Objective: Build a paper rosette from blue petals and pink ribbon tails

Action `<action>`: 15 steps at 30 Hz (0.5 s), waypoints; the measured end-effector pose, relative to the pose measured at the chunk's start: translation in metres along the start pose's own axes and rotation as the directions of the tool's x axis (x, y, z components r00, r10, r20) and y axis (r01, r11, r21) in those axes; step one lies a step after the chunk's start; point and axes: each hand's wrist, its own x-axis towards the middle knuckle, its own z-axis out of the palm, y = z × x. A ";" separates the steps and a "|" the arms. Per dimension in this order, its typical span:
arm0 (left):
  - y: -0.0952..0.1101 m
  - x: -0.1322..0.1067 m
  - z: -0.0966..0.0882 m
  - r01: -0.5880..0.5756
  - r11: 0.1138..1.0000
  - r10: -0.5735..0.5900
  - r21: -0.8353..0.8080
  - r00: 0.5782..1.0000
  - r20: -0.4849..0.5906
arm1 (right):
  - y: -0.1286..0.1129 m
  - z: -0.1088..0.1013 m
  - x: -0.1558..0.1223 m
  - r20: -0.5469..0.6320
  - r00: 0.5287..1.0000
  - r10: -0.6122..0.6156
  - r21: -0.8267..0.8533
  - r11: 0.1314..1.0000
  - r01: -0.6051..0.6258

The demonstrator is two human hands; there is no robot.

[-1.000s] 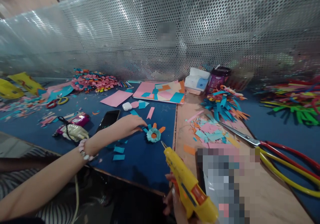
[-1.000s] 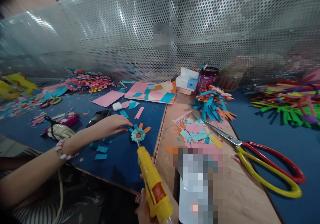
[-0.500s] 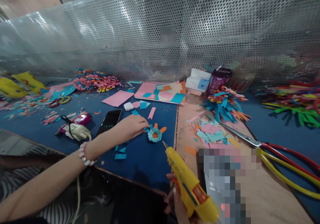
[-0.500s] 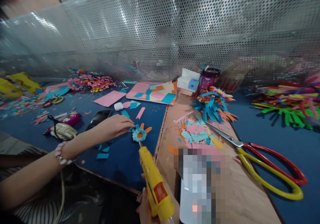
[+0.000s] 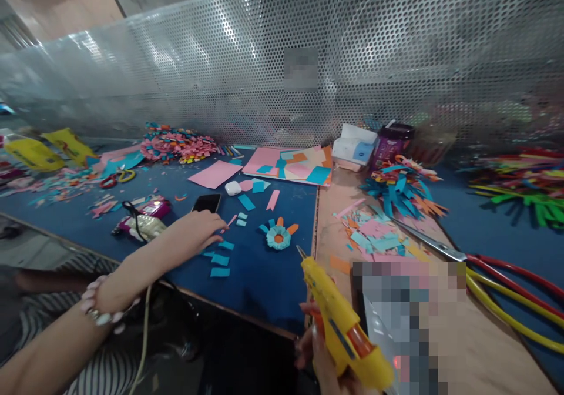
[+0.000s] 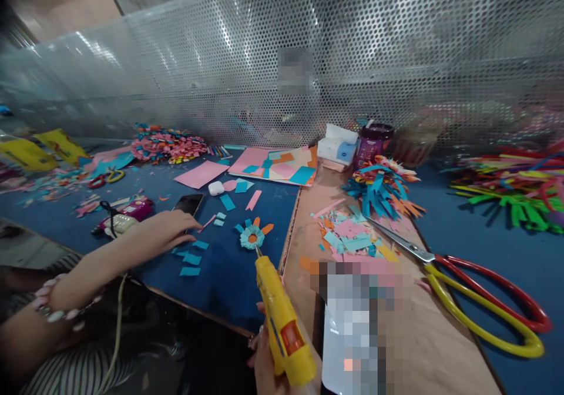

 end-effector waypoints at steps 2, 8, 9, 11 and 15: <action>0.002 -0.002 0.003 0.003 1.000 -0.001 -0.029 0.998 0.067 | 0.004 0.000 0.001 0.002 1.000 -0.019 -0.021 1.000 0.019; 0.015 0.008 0.007 0.033 0.999 -0.033 0.001 0.989 0.141 | 0.014 0.002 0.000 -0.046 0.998 0.041 0.033 0.999 -0.040; 0.017 0.011 0.007 0.024 1.000 -0.023 -0.005 0.991 0.135 | 0.014 0.002 -0.001 -0.064 0.996 0.061 0.045 0.997 -0.058; 0.023 0.020 0.005 -0.004 1.000 0.005 -0.011 0.994 0.113 | 0.016 0.004 -0.001 -0.085 0.993 0.084 0.040 0.996 -0.080; 0.044 0.043 0.005 -0.058 0.998 0.056 0.025 0.996 0.074 | 0.023 0.009 0.000 -0.122 0.988 0.094 0.033 0.995 -0.091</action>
